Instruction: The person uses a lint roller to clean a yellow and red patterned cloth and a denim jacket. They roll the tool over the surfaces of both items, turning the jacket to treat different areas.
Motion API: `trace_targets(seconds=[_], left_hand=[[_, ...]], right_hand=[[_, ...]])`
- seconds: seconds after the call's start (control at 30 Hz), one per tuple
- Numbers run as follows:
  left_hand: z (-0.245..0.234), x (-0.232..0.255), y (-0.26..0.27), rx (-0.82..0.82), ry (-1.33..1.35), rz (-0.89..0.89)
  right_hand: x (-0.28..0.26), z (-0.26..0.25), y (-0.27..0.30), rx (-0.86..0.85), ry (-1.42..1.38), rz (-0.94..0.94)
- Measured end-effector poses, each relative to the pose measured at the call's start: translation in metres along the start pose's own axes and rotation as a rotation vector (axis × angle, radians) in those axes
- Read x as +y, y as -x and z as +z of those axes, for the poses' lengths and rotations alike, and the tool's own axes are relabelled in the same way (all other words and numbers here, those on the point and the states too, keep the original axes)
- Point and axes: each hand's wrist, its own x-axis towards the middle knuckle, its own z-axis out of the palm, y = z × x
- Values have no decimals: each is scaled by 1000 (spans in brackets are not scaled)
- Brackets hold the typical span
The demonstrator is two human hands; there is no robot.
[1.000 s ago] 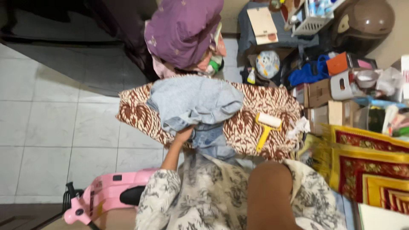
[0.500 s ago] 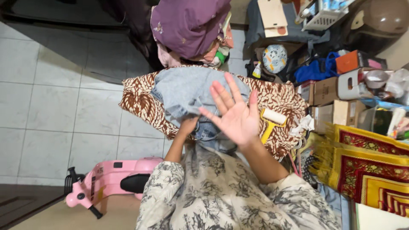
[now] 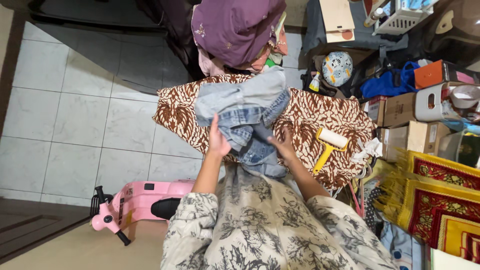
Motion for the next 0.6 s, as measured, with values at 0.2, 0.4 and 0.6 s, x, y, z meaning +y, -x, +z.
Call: trace_targets(seconds=[0.2, 0.4, 0.6], left_hand=[[32, 49, 17, 43, 85, 176], [3, 112, 33, 92, 14, 446], [-91, 110, 32, 189, -348, 322]], right_hand=[[-37, 20, -5, -454, 162, -124], [-231, -55, 10, -288, -115, -79], [-324, -60, 79, -77, 751, -888]])
